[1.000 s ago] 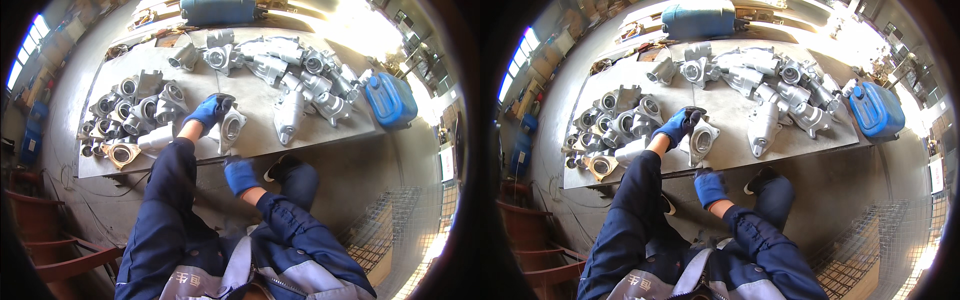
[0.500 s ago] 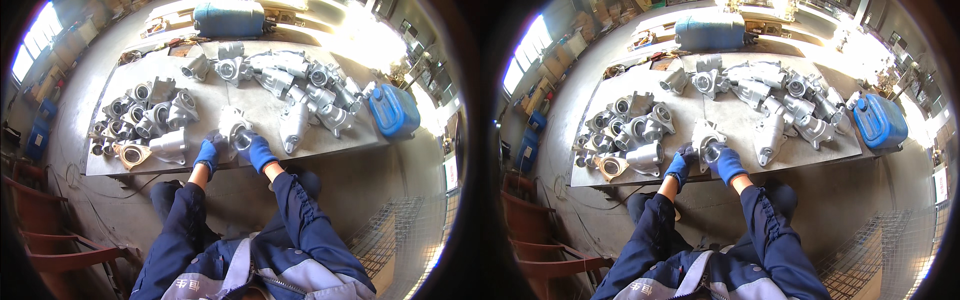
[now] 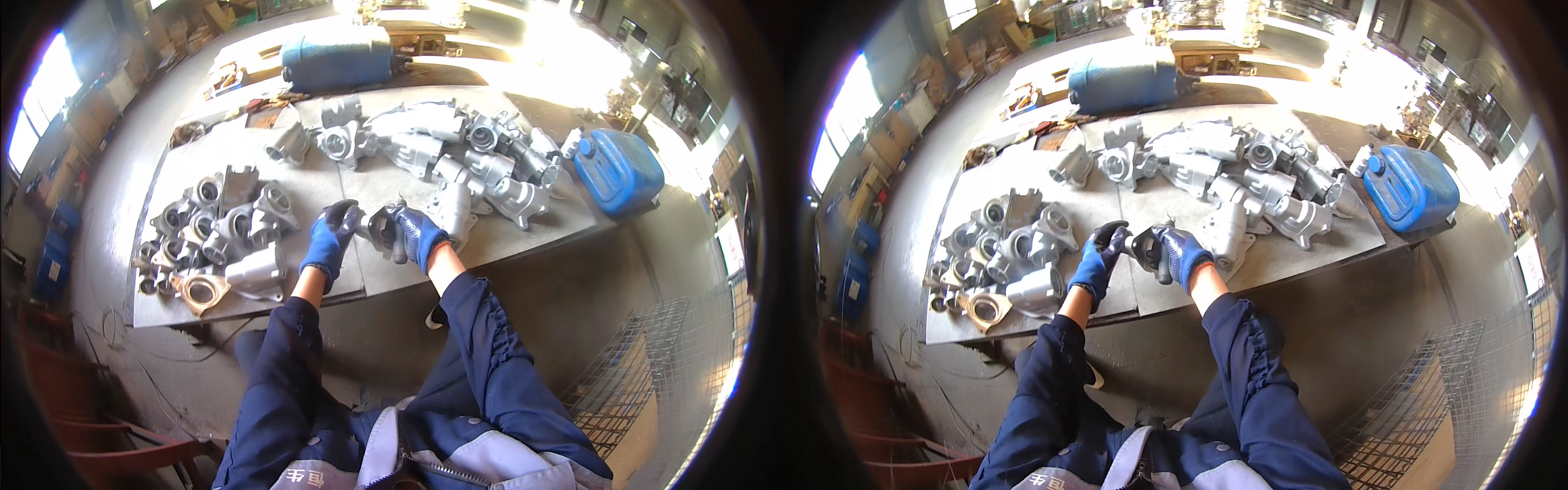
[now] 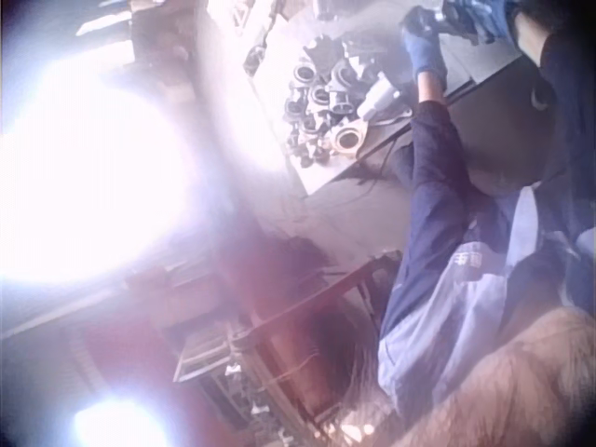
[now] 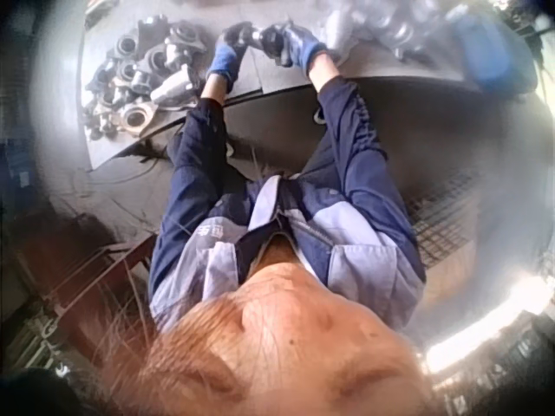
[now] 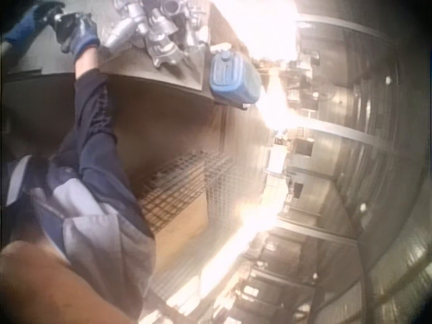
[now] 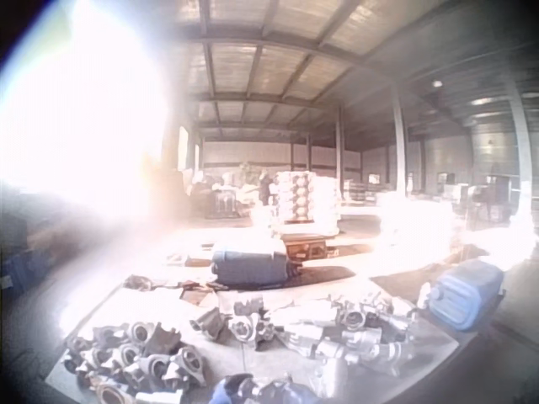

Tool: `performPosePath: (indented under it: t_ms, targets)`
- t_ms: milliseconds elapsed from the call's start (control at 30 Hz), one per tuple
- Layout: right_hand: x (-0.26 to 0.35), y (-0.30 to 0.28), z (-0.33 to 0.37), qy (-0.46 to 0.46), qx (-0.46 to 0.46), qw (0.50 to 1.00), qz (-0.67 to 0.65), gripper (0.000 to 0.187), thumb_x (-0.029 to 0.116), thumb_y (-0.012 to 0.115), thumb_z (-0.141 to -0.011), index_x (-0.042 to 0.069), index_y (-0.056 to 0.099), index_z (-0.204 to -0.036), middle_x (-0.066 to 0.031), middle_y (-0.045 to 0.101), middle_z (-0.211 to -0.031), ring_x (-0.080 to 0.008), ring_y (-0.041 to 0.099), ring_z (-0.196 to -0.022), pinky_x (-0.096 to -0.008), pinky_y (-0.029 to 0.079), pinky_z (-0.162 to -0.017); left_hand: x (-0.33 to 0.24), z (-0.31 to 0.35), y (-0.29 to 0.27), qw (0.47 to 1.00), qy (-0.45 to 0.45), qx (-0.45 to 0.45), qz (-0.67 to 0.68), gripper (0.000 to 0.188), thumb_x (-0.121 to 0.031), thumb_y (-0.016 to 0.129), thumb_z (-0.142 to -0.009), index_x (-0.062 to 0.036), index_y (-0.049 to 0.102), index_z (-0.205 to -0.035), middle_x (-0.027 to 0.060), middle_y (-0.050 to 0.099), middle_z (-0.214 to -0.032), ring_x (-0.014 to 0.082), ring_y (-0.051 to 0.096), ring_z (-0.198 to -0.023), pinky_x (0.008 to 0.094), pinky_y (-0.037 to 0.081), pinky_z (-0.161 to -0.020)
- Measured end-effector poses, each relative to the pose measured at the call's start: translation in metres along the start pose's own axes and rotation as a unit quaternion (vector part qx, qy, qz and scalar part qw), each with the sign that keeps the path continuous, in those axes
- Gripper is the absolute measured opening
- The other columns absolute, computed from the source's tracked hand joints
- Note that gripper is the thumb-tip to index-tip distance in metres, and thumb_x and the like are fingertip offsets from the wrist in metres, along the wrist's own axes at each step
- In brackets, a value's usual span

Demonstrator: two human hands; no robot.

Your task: The person repeatedly picks up small metal castings from a table, turns them over in gloved hands, and places them into a growing pile. The action is continuous and repetitive throughout the clip.

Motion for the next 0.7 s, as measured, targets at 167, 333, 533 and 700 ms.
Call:
performPosePath:
  t_ms: [167, 333, 533, 700]
  targets:
    - [-0.015, -0.057, -0.047, 0.024, 0.059, 0.995, -0.082, 0.031, 0.034, 0.050, -0.096, 0.008, 0.066, -0.105, -0.0086, 0.064, -0.082, -0.0188, 0.057, -0.060, -0.0325, 0.047, -0.051, -0.002, -0.033, 0.053, 0.996, -0.033, 0.065, 0.051, 0.038, -0.035, 0.056, -0.094, -0.0029, 0.059, -0.115, 0.0110, 0.063, -0.103, 0.0199, 0.057, -0.094, 0.0340, 0.046, -0.086]
    - [-0.009, -0.070, -0.024, -0.231, -0.072, 0.887, 0.393, 0.028, 0.029, 0.064, -0.087, 0.007, 0.065, -0.105, -0.0156, 0.069, -0.086, -0.0291, 0.066, -0.080, -0.0399, 0.052, -0.075, 0.004, -0.043, 0.066, 0.995, -0.043, 0.050, 0.071, 0.038, -0.038, 0.055, -0.094, -0.0033, 0.059, -0.111, 0.0090, 0.062, -0.099, 0.0186, 0.056, -0.090, 0.0335, 0.047, -0.082]
    - [0.031, -0.046, 0.005, -0.366, -0.180, 0.541, 0.736, 0.022, 0.024, 0.054, -0.089, 0.013, 0.061, -0.106, -0.0118, 0.069, -0.082, -0.0295, 0.069, -0.077, -0.0462, 0.050, -0.066, -0.007, -0.042, 0.067, 0.994, -0.046, 0.061, 0.083, 0.037, -0.038, 0.053, -0.095, -0.0036, 0.060, -0.108, 0.0088, 0.061, -0.095, 0.0183, 0.056, -0.088, 0.0329, 0.047, -0.080]
    - [0.008, -0.042, -0.007, -0.264, -0.210, 0.550, 0.764, 0.026, 0.020, 0.046, -0.094, 0.010, 0.058, -0.114, -0.0112, 0.069, -0.078, -0.0288, 0.068, -0.070, -0.0457, 0.048, -0.062, -0.006, -0.044, 0.069, 0.993, -0.024, 0.064, 0.093, 0.033, -0.034, 0.054, -0.096, -0.0039, 0.060, -0.106, 0.0072, 0.061, -0.093, 0.0171, 0.055, -0.088, 0.0321, 0.046, -0.081]
Point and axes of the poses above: each hand's wrist, its own z-axis away from the middle knuckle, its own y-axis out of the palm, x = y × z, the point moved 3 cm from there along -z, towards the middle knuckle
